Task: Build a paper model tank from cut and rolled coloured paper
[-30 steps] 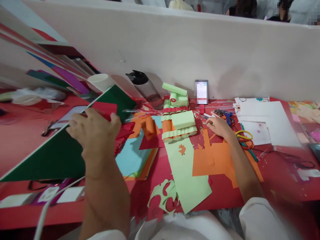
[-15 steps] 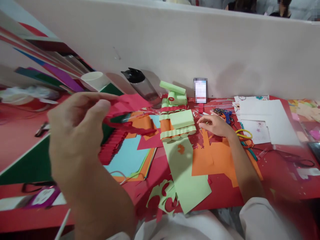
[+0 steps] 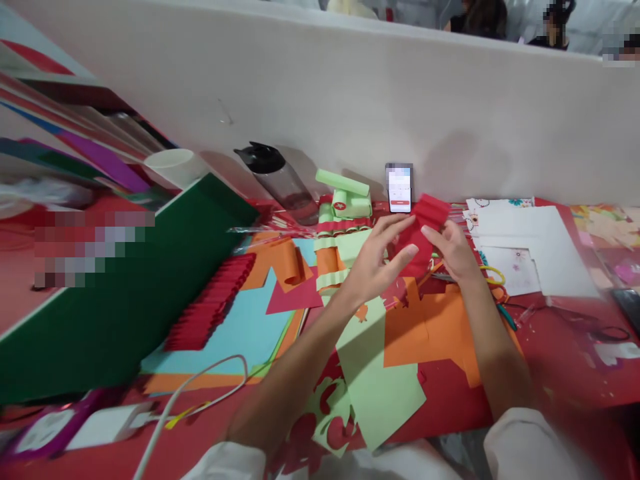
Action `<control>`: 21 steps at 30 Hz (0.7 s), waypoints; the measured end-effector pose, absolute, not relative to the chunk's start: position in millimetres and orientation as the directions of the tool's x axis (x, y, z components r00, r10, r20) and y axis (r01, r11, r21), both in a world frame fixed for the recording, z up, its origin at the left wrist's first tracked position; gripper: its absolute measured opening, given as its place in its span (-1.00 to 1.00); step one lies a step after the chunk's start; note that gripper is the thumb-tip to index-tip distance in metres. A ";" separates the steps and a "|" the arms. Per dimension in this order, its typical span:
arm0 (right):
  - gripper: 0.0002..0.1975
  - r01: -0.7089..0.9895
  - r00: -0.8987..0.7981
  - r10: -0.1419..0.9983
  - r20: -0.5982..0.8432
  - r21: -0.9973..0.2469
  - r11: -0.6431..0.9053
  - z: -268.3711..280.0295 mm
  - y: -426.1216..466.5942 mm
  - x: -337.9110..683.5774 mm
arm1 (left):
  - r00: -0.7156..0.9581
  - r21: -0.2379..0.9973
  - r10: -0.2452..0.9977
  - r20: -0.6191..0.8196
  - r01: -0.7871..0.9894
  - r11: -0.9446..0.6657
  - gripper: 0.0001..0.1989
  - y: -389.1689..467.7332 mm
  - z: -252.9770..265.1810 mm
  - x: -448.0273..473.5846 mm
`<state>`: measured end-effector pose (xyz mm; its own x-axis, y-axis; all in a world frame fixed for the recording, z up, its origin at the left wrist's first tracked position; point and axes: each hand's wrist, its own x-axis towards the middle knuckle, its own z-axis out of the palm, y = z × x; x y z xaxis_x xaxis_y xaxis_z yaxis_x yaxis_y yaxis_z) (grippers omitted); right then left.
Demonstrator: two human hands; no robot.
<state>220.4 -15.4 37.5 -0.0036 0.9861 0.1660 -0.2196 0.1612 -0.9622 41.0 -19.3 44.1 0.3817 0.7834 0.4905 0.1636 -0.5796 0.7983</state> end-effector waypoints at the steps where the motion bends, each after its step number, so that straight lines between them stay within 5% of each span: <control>1: -0.60 -0.236 0.030 0.986 0.163 -0.958 0.165 36.7 -13.8 219.4 | 0.403 0.791 0.774 0.489 0.169 -0.588 -0.48 -19.1 40.6 42.6; 15: -0.67 -0.137 0.478 0.838 0.264 -0.920 0.368 27.0 0.3 227.2 | 0.705 0.906 0.670 0.232 0.093 -0.412 -0.49 -23.0 28.3 45.4; 21: -0.61 -0.087 0.669 0.710 0.220 -0.925 0.369 21.3 8.7 254.9 | 0.839 0.922 0.528 0.127 0.097 -0.376 -0.70 -23.1 20.0 50.7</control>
<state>254.9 8.7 21.3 0.6691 0.7097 0.2204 -0.0872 0.3694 -0.9252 50.7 -23.1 20.0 0.8395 0.5283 0.1274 0.0967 -0.3759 0.9216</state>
